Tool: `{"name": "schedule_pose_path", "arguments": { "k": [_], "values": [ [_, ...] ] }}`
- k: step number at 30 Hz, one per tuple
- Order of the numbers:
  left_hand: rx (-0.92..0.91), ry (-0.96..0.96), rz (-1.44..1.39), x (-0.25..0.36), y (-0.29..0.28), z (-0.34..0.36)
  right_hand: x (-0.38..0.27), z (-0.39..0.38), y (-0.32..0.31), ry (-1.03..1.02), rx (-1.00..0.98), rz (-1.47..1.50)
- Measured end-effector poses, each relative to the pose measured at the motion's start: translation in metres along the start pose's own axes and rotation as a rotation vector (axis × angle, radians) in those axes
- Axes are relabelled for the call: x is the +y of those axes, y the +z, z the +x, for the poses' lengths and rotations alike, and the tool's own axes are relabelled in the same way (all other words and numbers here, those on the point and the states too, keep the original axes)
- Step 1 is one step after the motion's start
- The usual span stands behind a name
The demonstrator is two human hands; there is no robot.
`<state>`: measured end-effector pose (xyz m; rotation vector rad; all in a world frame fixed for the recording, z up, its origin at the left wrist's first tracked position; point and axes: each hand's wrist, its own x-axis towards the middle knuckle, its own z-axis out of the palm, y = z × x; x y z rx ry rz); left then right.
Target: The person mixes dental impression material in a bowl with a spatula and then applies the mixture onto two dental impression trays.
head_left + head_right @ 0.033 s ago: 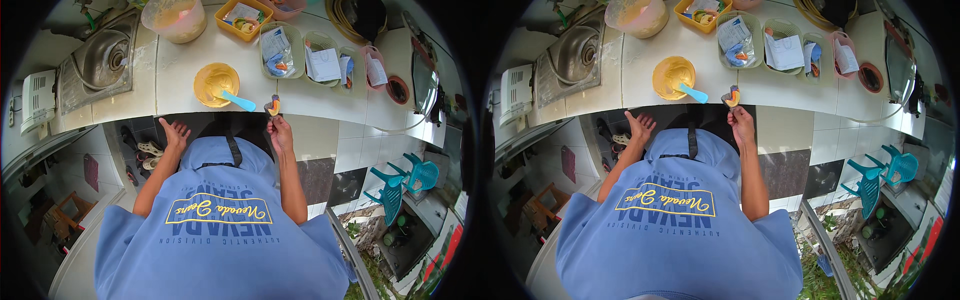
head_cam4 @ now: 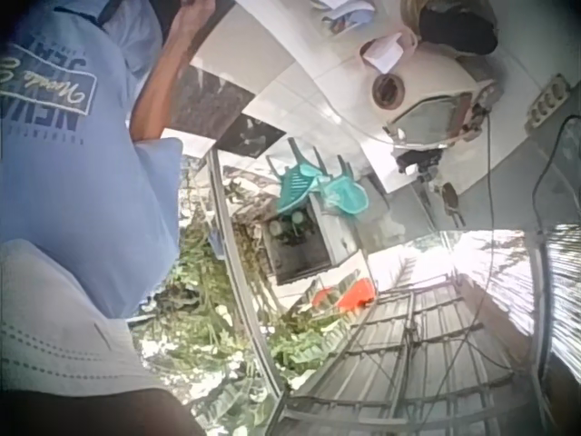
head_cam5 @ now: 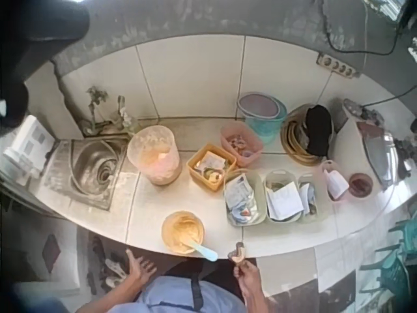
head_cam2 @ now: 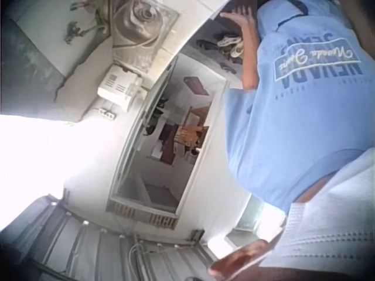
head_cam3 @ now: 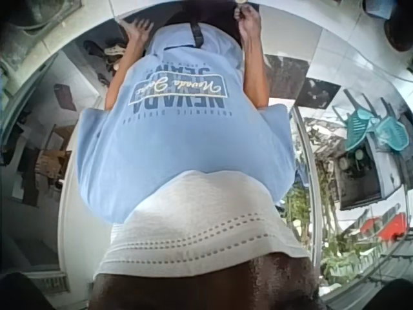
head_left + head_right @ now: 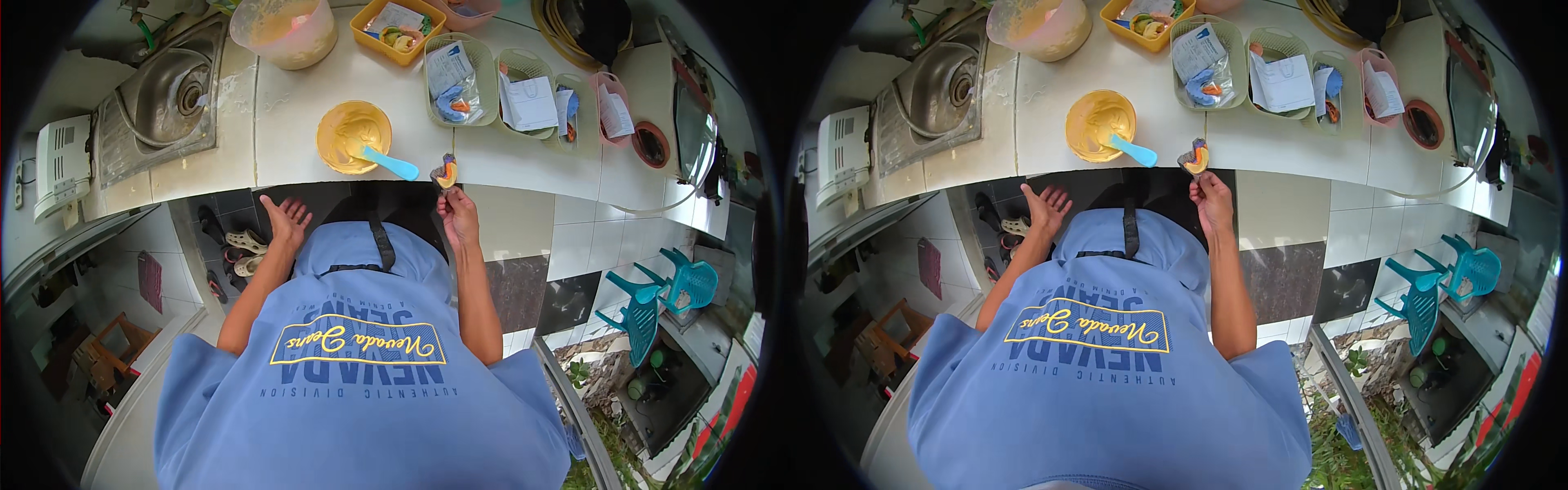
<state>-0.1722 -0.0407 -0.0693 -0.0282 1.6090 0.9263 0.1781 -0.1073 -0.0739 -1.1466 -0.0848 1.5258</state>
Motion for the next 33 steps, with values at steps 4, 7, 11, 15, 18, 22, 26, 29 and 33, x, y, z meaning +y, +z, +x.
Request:
{"name": "schedule_pose_path", "arguments": {
  "k": [4, 7, 11, 15, 18, 22, 26, 29, 33],
  "values": [
    [-0.09, -0.075, -0.013, -0.003, -0.022, -0.001, -0.003, -0.011, 0.011, -0.117, 0.103, -0.229],
    [-0.117, -0.075, 0.025, -0.005, -0.026, -0.001, -0.009, -0.021, 0.023, -0.409, 0.237, -0.466],
    [-0.169, -0.084, 0.031, -0.005, -0.029, -0.005, -0.031, -0.038, 0.049, -0.735, 0.357, -0.849],
    [-0.21, -0.121, 0.049, -0.008, -0.029, -0.01, -0.037, -0.036, 0.044, -0.985, 0.399, -1.283],
    [-0.222, -0.124, 0.064, -0.011, -0.03, -0.01, -0.042, -0.039, 0.047, -0.934, 0.377, -1.378],
    [-0.233, -0.151, 0.144, -0.012, -0.031, -0.008, -0.034, -0.032, 0.042, -0.896, 0.388, -1.168],
    [-0.323, -0.186, 0.196, -0.003, -0.014, -0.013, -0.025, -0.024, 0.043, -0.636, 0.296, -0.622],
    [-0.428, -0.276, 0.204, 0.009, 0.008, -0.025, -0.01, -0.016, 0.033, -0.329, 0.225, -0.313],
    [-0.684, -0.434, 0.122, 0.025, 0.045, -0.042, 0.002, -0.008, 0.032, -0.267, 0.317, -0.251]
  ]
}}
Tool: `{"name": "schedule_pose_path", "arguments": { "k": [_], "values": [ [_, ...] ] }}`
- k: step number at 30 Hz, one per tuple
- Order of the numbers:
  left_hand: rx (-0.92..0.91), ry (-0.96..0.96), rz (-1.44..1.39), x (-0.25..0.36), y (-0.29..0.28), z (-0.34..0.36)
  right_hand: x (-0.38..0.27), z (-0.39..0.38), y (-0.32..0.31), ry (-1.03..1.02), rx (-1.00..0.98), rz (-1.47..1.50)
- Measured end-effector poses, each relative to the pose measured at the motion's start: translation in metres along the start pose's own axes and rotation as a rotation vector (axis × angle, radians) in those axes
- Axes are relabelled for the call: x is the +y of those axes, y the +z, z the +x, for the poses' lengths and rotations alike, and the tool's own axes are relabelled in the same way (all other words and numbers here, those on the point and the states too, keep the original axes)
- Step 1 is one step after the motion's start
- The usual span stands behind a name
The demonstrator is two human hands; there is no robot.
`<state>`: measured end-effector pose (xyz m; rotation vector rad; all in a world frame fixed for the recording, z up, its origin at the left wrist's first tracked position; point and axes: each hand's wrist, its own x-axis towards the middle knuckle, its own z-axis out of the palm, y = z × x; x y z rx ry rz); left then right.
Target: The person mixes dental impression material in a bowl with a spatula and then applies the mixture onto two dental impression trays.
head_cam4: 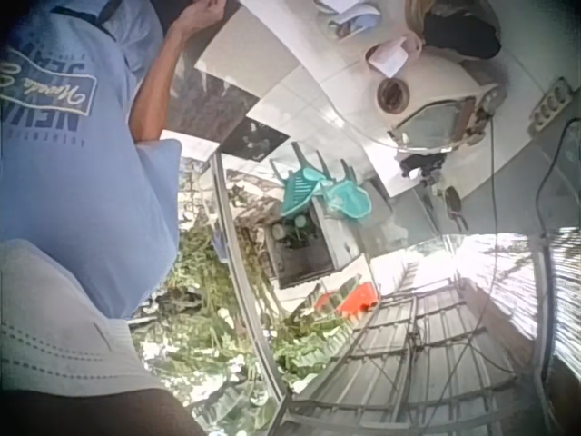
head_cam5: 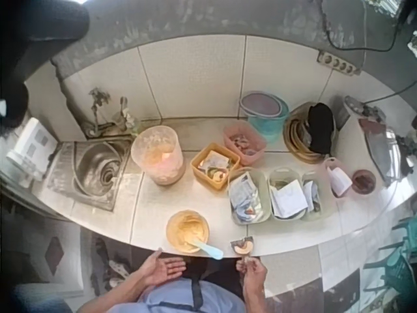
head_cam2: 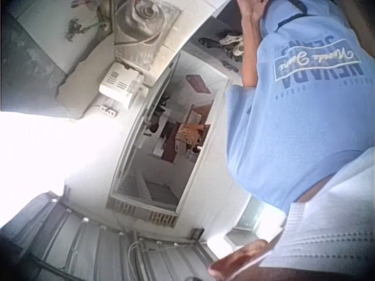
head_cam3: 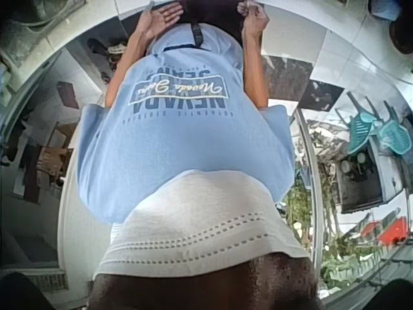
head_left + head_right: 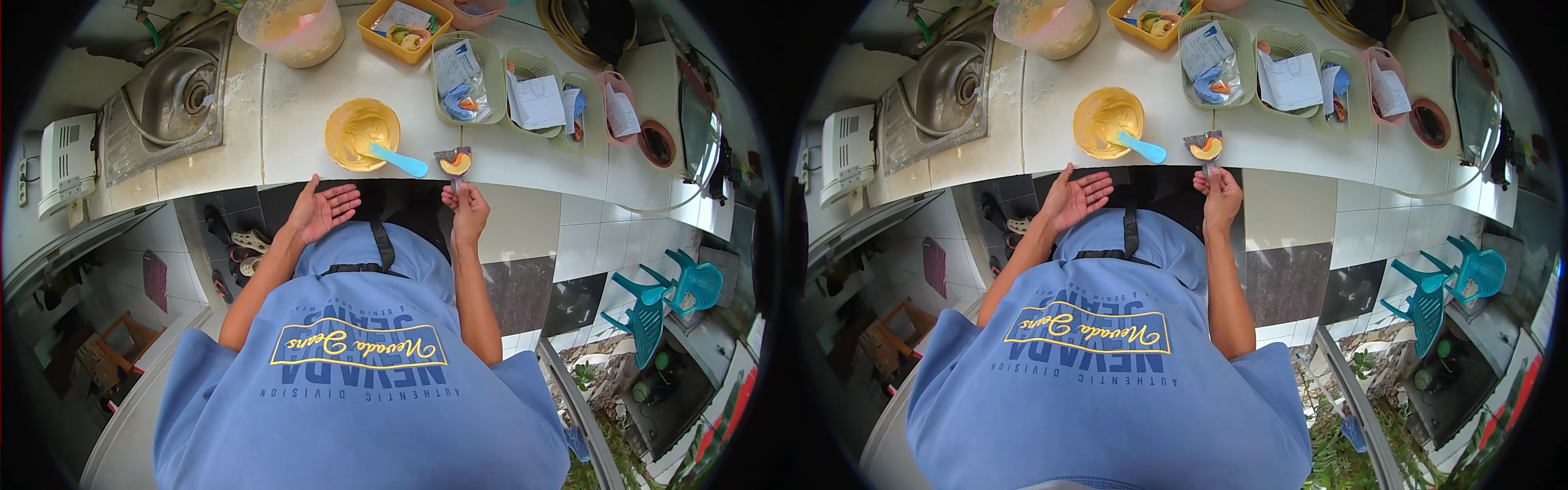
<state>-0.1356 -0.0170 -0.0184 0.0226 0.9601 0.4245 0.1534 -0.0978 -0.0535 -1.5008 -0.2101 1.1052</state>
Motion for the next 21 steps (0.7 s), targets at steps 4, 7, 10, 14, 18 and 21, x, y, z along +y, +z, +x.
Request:
{"name": "schedule_pose_path", "arguments": {
  "k": [4, 7, 10, 14, 18, 21],
  "values": [
    [-0.206, -0.056, -0.139, 0.007, 0.028, 0.008, -0.004, -0.006, 0.008, 0.052, 0.047, 0.025],
    [-0.283, -0.082, -0.257, 0.01, 0.043, 0.014, -0.009, -0.01, 0.008, 0.086, 0.05, 0.051],
    [-0.336, -0.078, -0.333, 0.017, 0.055, 0.023, -0.009, -0.014, 0.001, 0.132, 0.042, 0.047],
    [-0.399, -0.041, -0.391, 0.027, 0.058, 0.042, -0.012, -0.019, -0.012, 0.124, 0.094, 0.015],
    [-0.378, -0.073, -0.466, 0.04, 0.068, 0.049, -0.016, -0.024, -0.016, 0.042, 0.205, -0.072],
    [-0.354, -0.071, -0.499, 0.038, 0.063, 0.055, -0.033, -0.04, -0.008, -0.218, 0.303, -0.261]
  ]
}}
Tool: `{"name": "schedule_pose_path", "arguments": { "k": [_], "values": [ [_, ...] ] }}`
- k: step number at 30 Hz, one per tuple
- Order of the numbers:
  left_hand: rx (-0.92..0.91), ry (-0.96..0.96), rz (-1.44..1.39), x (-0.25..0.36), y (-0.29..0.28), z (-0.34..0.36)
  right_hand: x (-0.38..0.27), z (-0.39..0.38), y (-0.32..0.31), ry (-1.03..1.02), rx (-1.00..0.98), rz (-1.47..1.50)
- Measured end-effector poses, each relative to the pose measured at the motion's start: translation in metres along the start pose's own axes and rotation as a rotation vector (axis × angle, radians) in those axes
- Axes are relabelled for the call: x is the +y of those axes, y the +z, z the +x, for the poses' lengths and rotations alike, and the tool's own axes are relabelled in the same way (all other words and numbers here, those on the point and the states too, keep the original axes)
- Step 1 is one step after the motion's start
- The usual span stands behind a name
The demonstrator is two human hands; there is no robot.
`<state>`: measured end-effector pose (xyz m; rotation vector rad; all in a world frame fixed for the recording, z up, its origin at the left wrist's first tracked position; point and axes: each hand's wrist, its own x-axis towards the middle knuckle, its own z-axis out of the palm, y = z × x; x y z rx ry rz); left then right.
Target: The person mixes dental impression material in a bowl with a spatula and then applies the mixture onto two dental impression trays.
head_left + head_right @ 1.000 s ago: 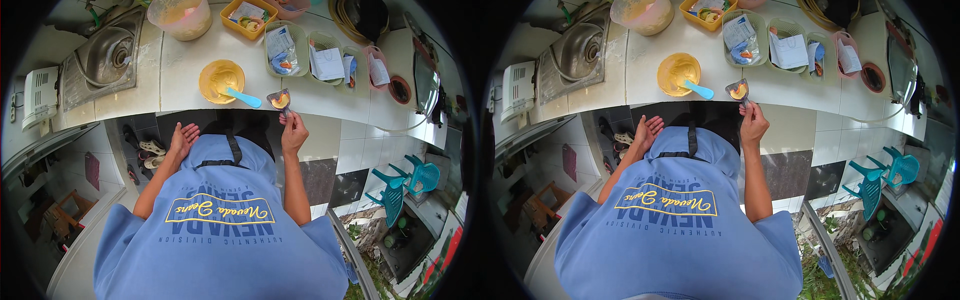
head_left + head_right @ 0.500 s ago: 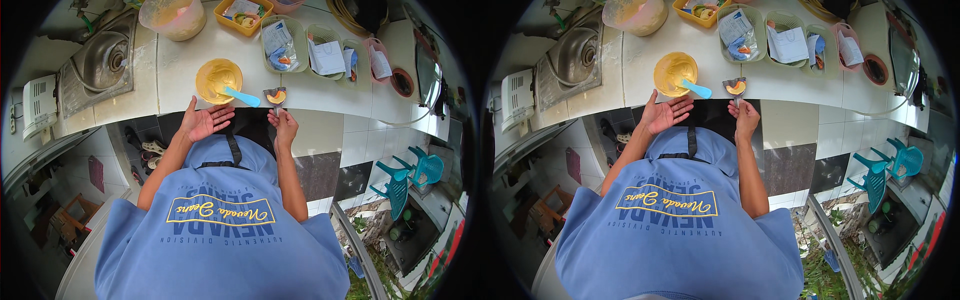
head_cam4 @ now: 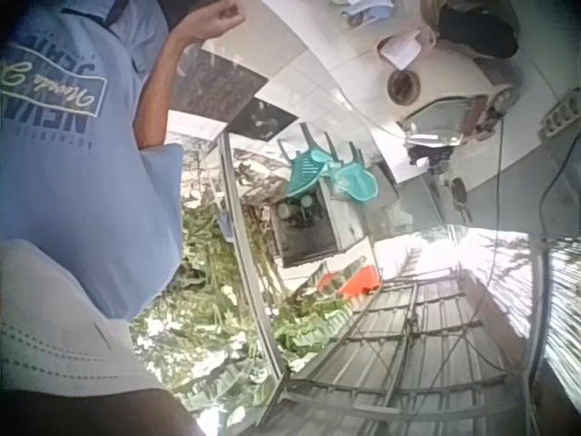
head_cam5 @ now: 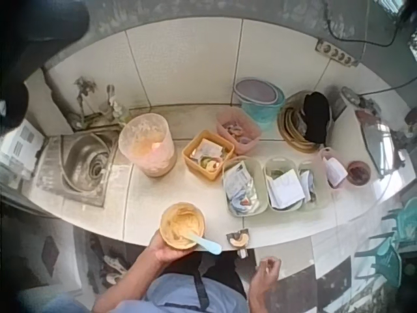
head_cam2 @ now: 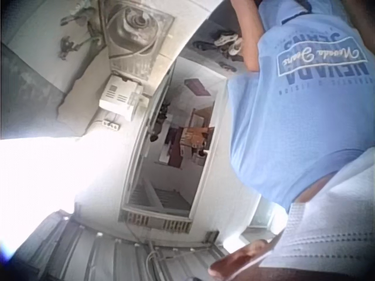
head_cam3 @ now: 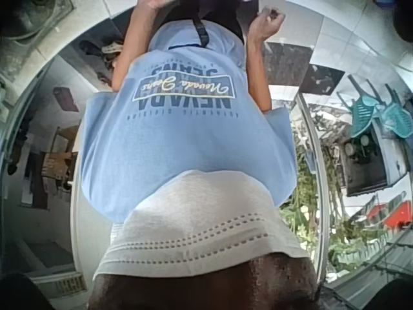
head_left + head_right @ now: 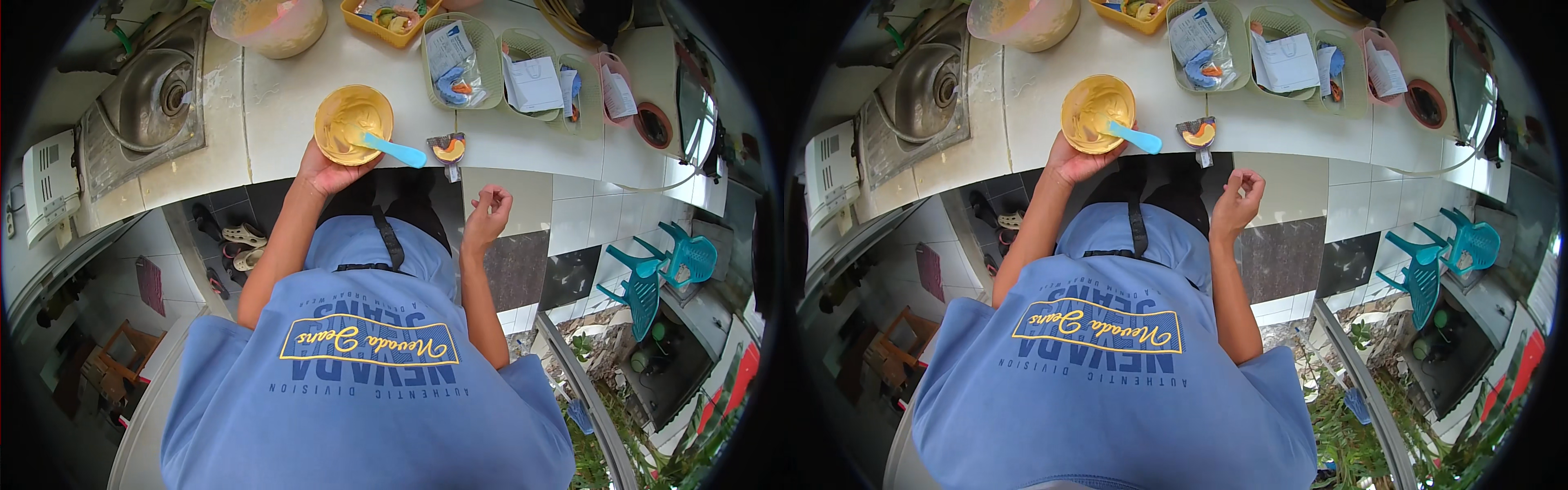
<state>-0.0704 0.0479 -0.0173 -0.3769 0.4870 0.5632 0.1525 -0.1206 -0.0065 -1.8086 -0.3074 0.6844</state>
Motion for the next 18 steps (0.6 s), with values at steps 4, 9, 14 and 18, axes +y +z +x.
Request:
{"name": "schedule_pose_path", "arguments": {
  "k": [4, 9, 14, 18],
  "values": [
    [0.043, 0.063, 0.084, -0.011, 0.008, -0.01, -0.076, -0.024, 0.024, -0.179, -0.468, -0.05],
    [0.03, 0.124, 0.2, -0.03, 0.012, -0.033, -0.113, -0.036, 0.053, -0.587, -0.691, -0.669],
    [-0.042, 0.157, 0.072, -0.035, 0.003, -0.045, -0.125, -0.049, 0.043, -0.796, -0.903, -0.891],
    [0.005, 0.241, 0.086, -0.048, 0.001, -0.038, -0.122, -0.059, 0.04, -0.994, -0.814, -0.833]
  ]
}}
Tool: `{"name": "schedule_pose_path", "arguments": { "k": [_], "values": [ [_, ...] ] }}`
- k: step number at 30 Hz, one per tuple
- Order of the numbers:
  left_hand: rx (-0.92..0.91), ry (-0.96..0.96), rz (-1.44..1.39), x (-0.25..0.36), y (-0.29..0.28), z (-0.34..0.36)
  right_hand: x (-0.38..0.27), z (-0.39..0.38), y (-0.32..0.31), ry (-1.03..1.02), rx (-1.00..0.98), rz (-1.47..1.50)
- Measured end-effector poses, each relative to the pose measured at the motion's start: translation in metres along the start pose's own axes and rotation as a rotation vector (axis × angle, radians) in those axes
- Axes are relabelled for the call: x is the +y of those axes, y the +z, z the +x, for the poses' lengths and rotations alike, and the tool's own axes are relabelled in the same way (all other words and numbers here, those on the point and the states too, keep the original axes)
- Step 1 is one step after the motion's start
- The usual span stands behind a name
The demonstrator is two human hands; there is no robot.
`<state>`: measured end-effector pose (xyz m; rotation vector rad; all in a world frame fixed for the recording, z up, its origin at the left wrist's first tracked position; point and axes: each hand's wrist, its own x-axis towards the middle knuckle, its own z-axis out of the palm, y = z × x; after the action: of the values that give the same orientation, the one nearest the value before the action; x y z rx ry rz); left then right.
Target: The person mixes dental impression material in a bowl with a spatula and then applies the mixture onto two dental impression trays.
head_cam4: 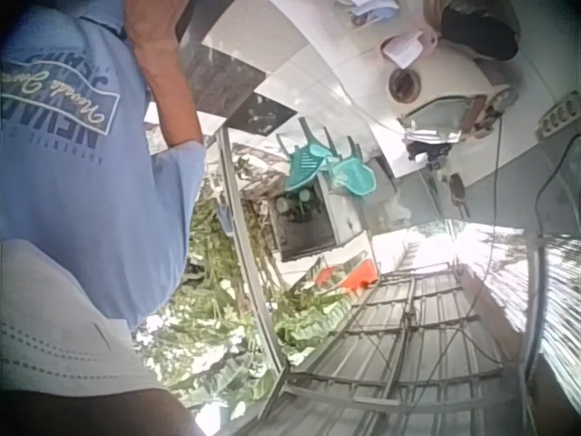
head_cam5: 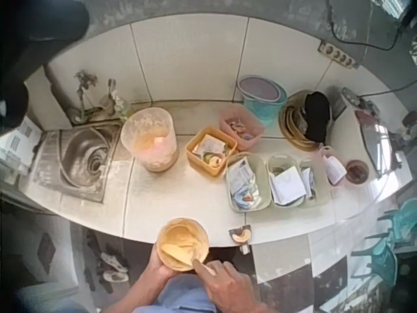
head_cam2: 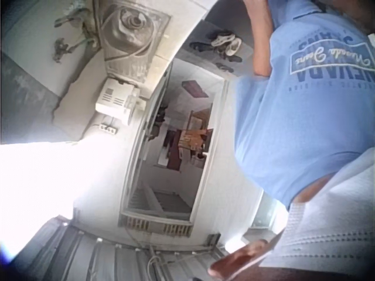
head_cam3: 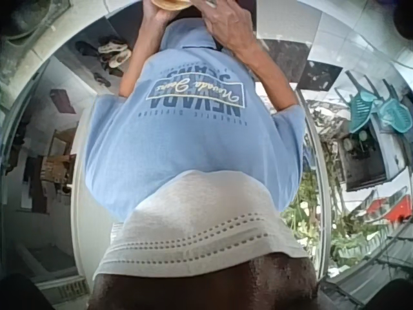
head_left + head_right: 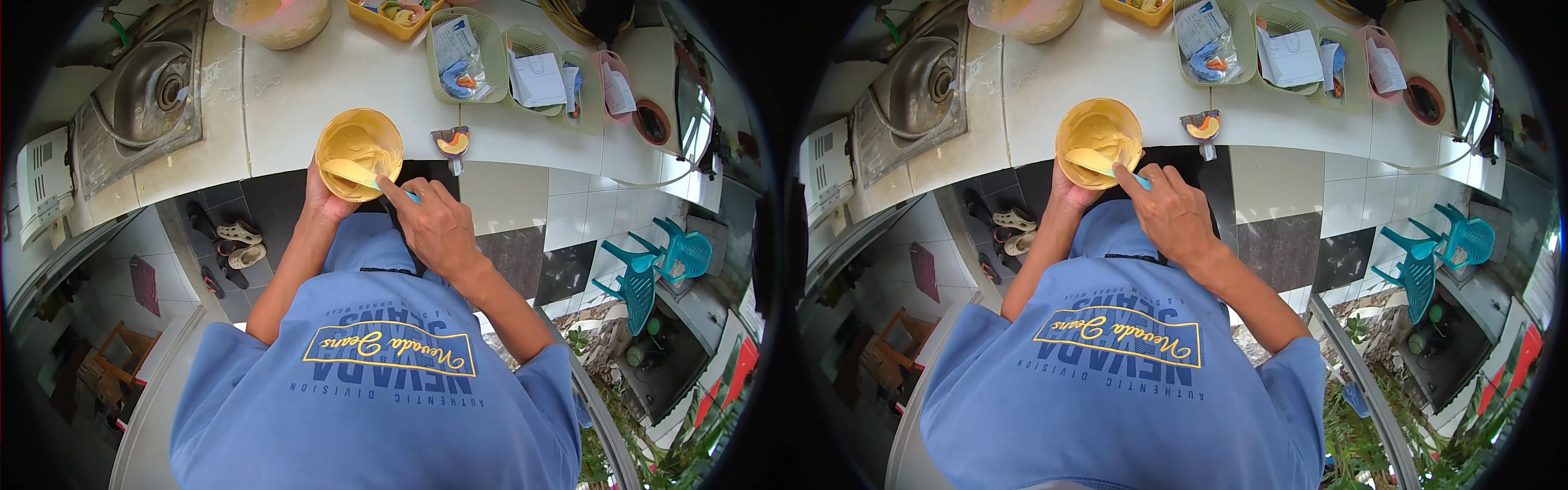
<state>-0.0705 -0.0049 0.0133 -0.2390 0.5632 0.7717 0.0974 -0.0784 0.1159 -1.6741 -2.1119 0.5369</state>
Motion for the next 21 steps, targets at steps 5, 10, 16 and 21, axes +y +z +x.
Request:
{"name": "schedule_pose_path", "arguments": {
  "k": [5, 10, 16, 21],
  "values": [
    [0.101, 0.105, -0.206, -0.017, 0.015, -0.002, 0.005, -0.021, 0.002, 0.083, -0.009, 0.048],
    [0.127, 0.147, -0.451, -0.033, 0.0, -0.003, 0.037, -0.065, -0.031, 0.187, -0.087, 0.112],
    [-0.071, 0.124, -0.657, -0.062, -0.022, -0.009, 0.116, -0.073, -0.077, 0.351, -0.143, 0.146],
    [-0.15, -0.017, -0.616, -0.115, -0.057, -0.008, 0.162, -0.048, -0.094, 0.236, -0.146, 0.013]
  ]
}}
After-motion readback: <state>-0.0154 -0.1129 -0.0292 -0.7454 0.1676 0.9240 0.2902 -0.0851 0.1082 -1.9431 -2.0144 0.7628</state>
